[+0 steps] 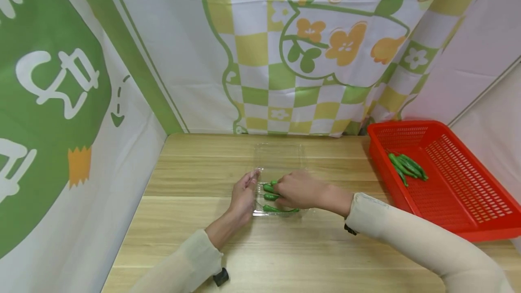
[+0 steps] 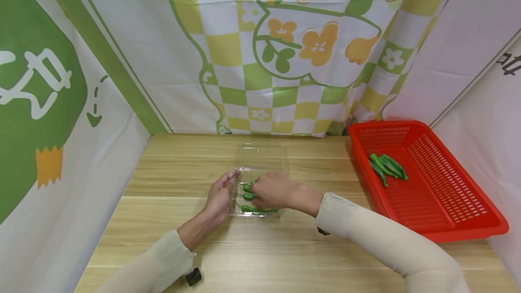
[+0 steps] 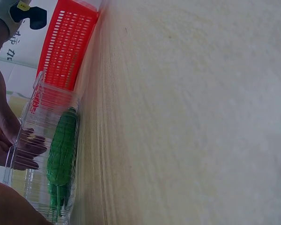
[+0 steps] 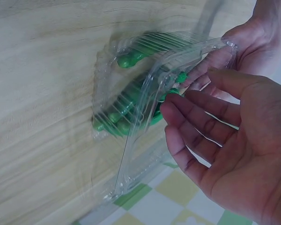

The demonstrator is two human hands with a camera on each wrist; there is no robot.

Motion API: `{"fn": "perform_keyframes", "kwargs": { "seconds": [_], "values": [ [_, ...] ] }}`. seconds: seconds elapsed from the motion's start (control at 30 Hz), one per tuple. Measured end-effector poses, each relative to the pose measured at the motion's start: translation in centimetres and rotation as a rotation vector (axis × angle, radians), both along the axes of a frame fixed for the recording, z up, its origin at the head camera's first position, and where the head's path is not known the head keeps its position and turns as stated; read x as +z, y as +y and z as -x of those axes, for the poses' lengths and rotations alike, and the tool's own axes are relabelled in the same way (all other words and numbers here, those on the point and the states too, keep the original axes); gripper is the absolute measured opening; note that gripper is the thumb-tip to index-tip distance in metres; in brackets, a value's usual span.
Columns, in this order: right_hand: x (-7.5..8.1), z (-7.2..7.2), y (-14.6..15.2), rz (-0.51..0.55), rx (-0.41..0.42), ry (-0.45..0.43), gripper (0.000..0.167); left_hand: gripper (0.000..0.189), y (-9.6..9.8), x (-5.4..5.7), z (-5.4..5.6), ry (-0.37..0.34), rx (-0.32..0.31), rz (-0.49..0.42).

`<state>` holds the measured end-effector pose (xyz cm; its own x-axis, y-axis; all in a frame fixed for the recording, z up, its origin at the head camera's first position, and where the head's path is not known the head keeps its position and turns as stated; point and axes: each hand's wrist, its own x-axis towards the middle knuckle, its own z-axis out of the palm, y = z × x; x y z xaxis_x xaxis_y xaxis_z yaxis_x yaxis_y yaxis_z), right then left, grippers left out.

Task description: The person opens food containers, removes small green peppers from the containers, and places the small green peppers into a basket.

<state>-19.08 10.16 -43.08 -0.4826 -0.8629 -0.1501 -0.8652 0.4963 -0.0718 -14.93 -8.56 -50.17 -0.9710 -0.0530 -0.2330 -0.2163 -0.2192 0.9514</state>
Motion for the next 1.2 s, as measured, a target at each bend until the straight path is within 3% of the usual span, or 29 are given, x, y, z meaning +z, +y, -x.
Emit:
{"fn": "perform_keyframes", "kwargs": {
  "seconds": [0.4, 0.73, 0.97, 1.2],
  "values": [
    [-1.1, 0.3, -1.4, 0.018, -0.033, -0.138, 0.039, 0.046, -0.2, -0.2, 0.0, -0.007, 0.001, 0.026],
    [-1.9, 0.3, -2.0, 0.025, 0.003, -0.139, 0.029, 0.045, -0.1, 0.0, -0.1, -0.017, 0.007, 0.027],
    [-2.4, 0.3, -2.1, 0.022, 0.004, -0.105, 0.041, 0.046, 0.0, 0.1, 0.0, -0.011, 0.001, 0.025],
    [-2.9, 0.2, -2.1, -0.008, 0.006, -0.043, 0.042, 0.046, -0.1, 0.2, -0.1, -0.013, -0.007, 0.014]
  ]
}}
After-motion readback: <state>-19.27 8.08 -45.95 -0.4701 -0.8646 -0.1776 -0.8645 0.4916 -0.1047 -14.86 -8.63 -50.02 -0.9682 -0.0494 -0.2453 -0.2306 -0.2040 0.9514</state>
